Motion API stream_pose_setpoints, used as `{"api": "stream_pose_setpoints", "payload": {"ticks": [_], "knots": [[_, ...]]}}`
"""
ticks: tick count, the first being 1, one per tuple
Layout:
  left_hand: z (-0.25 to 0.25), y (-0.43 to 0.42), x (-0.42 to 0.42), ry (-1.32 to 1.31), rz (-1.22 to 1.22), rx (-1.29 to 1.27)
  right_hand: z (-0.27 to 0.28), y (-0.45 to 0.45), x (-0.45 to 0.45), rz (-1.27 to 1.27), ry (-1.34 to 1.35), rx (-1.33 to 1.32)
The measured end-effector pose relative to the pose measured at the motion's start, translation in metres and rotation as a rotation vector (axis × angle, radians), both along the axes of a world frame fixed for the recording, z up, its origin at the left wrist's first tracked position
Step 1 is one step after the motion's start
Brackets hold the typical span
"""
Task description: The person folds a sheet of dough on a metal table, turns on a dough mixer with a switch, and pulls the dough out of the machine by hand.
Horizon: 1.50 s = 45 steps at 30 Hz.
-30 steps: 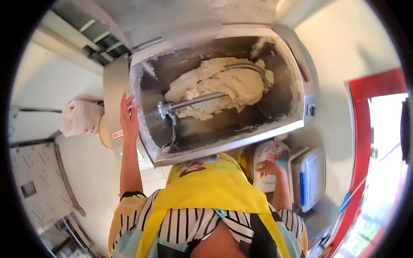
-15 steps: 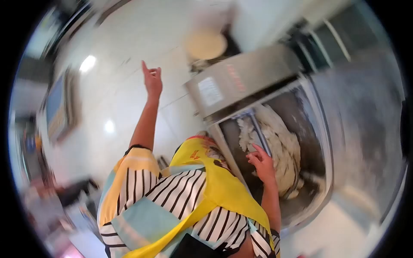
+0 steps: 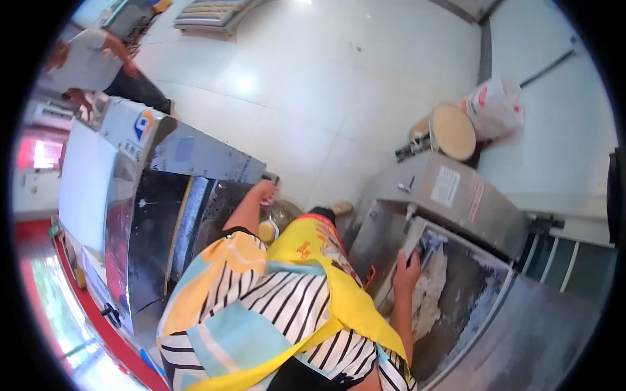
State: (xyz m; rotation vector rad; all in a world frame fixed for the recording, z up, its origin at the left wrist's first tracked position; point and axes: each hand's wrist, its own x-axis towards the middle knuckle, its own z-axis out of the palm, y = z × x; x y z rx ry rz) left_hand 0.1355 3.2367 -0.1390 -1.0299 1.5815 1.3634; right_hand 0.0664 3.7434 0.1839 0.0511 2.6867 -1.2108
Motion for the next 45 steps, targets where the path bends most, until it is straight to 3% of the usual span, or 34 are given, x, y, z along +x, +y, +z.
{"api": "stream_pose_setpoints", "payload": {"ticks": [1, 3, 4, 5, 12, 16, 21, 36, 45], "knots": [[-0.034, -0.006, 0.001, 0.164, -0.689, -0.214, -0.011, 0.002, -0.001, 0.02, 0.11, 0.051], [-0.02, 0.002, -0.003, 0.052, -0.993, -0.365, 0.002, -0.008, -0.002, 0.021, 0.125, 0.016], [0.022, 0.017, -0.002, -0.154, -0.598, -0.267, 0.0, -0.01, -0.001, 0.011, 0.166, -0.009], [0.042, 0.021, 0.002, -0.191, -0.516, -0.267, -0.003, -0.01, 0.0, -0.004, 0.206, -0.037], [0.073, 0.019, 0.069, -0.215, -0.616, -0.285, -0.023, 0.001, -0.001, -0.08, 0.097, -0.156], [0.086, 0.025, 0.083, -0.219, -0.639, -0.284, -0.048, 0.014, -0.006, -0.053, 0.146, -0.055], [0.1, 0.031, 0.079, -0.201, -0.658, -0.309, -0.042, 0.013, -0.003, -0.01, 0.247, 0.005], [0.114, 0.04, 0.063, -0.177, -0.774, -0.345, -0.029, 0.007, 0.001, -0.05, 0.169, -0.199], [0.114, 0.04, 0.05, -0.189, -0.895, -0.369, -0.021, 0.005, 0.002, -0.084, 0.146, -0.096]]}}
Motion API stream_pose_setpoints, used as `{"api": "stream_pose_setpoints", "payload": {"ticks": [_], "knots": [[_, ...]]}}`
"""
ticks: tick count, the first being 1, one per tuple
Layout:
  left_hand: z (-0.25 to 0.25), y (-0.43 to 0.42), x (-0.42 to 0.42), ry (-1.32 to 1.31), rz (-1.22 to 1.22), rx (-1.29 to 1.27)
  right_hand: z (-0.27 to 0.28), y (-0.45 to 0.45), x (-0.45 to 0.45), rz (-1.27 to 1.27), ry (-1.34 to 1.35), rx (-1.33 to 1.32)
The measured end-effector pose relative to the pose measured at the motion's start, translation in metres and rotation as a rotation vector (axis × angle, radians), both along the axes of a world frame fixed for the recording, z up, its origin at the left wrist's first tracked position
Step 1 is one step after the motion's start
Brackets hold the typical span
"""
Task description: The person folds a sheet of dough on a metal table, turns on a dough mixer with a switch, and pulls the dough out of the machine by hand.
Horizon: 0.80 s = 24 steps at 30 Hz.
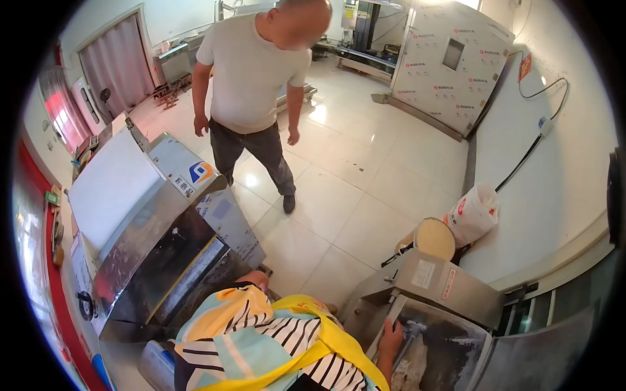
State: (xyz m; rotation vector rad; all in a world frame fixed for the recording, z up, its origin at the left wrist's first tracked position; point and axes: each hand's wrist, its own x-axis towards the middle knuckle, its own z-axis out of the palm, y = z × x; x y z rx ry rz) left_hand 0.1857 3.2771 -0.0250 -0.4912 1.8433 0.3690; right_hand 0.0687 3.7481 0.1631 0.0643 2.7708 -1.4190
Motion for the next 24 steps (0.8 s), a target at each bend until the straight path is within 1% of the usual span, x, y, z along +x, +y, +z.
{"api": "stream_pose_setpoints", "payload": {"ticks": [3, 6, 8, 9, 11, 13, 14, 15, 16, 17, 18, 19, 20, 21, 22, 23, 24], "knots": [[0.002, 0.004, -0.005, -0.002, -0.056, 0.001, 0.015, -0.005, 0.003, -0.006, -0.024, -0.005], [0.007, 0.008, -0.022, 0.021, -0.179, 0.002, -0.01, 0.004, -0.001, -0.009, 0.027, 0.015], [0.027, 0.016, -0.044, 0.07, -0.278, -0.001, -0.001, 0.0, 0.001, -0.023, -0.005, -0.024], [0.045, 0.021, -0.057, 0.089, -0.22, 0.01, 0.002, -0.001, 0.001, -0.029, -0.021, -0.044], [0.093, 0.028, -0.075, 0.169, 0.192, 0.162, -0.007, 0.002, 0.0, -0.02, -0.012, -0.068], [0.123, 0.022, -0.093, 0.28, 0.817, 0.701, -0.01, 0.003, 0.0, -0.02, -0.023, -0.081], [0.14, 0.011, -0.107, 0.388, 0.804, 0.992, -0.009, 0.003, -0.001, -0.027, -0.037, -0.082], [0.173, 0.005, -0.116, 0.693, 1.034, 1.175, -0.009, 0.002, -0.001, -0.036, -0.052, -0.083], [0.206, 0.0, -0.125, 1.004, 1.181, 1.402, -0.008, 0.003, -0.001, -0.029, -0.044, -0.072], [0.238, -0.009, -0.139, 1.219, 1.069, 1.774, -0.005, 0.003, -0.001, -0.023, -0.035, -0.063], [0.27, -0.017, -0.153, 1.319, 0.873, 2.228, -0.004, 0.001, -0.002, -0.012, -0.027, -0.059], [0.287, -0.019, -0.165, 1.206, 0.824, 2.341, -0.003, 0.0, -0.001, -0.003, -0.039, -0.079], [0.269, -0.02, -0.186, 1.219, 0.856, 2.049, -0.002, 0.001, 0.002, 0.002, -0.053, -0.097], [0.278, 0.011, -0.195, 1.129, 0.778, 1.882, -0.001, 0.0, -0.001, 0.002, -0.055, -0.12], [0.252, 0.032, -0.213, 0.885, 0.687, 1.731, -0.009, 0.001, -0.002, -0.008, -0.066, -0.168], [0.236, 0.06, -0.223, 0.768, 0.393, 1.314, -0.006, 0.001, -0.004, 0.011, -0.08, -0.129], [0.219, 0.087, -0.234, 0.611, -0.007, 0.958, 0.001, 0.001, -0.002, 0.012, -0.103, -0.088]]}}
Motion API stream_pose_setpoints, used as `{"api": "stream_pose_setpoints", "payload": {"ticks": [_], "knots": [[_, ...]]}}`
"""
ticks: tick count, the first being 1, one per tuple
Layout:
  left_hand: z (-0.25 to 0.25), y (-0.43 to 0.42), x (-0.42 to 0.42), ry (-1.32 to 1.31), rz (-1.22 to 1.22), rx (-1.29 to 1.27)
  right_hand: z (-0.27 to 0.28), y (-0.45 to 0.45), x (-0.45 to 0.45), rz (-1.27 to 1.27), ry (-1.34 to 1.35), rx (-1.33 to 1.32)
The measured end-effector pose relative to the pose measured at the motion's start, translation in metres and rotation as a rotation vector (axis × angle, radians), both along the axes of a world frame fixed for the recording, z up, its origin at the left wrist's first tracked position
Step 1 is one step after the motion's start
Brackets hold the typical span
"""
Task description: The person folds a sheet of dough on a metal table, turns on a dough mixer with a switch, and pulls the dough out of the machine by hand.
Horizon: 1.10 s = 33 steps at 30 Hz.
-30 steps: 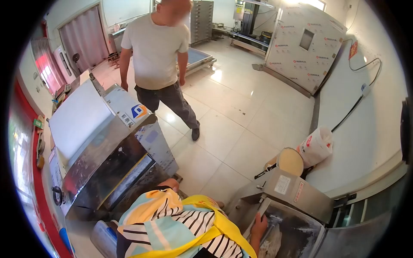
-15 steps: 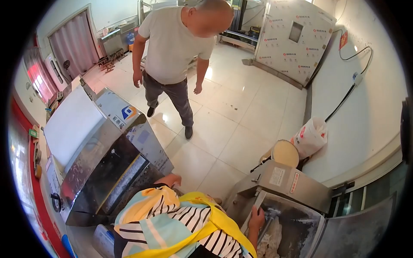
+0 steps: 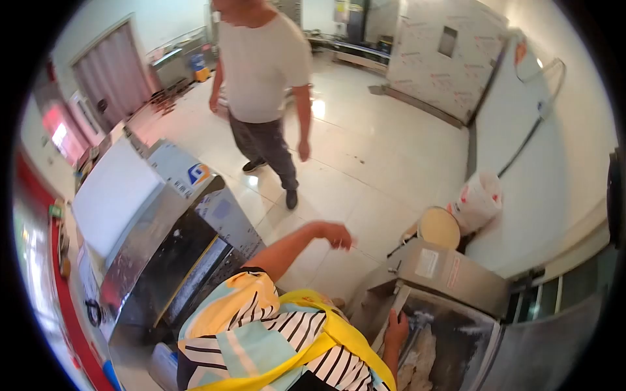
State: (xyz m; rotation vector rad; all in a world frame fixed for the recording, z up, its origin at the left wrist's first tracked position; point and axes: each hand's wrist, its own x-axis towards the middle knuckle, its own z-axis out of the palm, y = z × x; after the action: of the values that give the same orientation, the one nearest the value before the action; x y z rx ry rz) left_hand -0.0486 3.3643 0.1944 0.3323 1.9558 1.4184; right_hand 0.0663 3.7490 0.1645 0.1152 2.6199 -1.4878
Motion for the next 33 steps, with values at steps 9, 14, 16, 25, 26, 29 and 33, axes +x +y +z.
{"api": "stream_pose_setpoints", "payload": {"ticks": [9, 14, 16, 25, 26, 29, 33], "knots": [[-0.017, -0.024, -0.037, -0.049, -0.231, -0.12, -0.016, 0.005, 0.006, -0.083, -0.011, 0.167], [-0.064, -0.064, -0.032, -0.506, -0.238, -1.156, -0.02, 0.003, 0.006, -0.171, 0.007, 0.173], [-0.104, -0.072, -0.085, -0.072, -0.449, -0.932, -0.024, 0.004, 0.011, -0.189, 0.005, 0.146], [0.118, 0.234, -0.23, 0.97, 0.203, -0.294, 0.037, 0.06, 0.033, -0.351, -0.315, -0.226], [0.122, 0.262, -0.235, 0.942, 0.158, -0.144, 0.02, 0.073, 0.051, -0.441, -0.247, -0.099], [0.09, 0.352, -0.229, 0.751, -0.152, 0.203, 0.03, 0.109, 0.121, -0.875, -0.28, -0.057], [0.055, 0.421, -0.163, 1.158, -0.422, 0.01, 0.07, 0.121, 0.26, -1.538, -0.106, 0.035]]}}
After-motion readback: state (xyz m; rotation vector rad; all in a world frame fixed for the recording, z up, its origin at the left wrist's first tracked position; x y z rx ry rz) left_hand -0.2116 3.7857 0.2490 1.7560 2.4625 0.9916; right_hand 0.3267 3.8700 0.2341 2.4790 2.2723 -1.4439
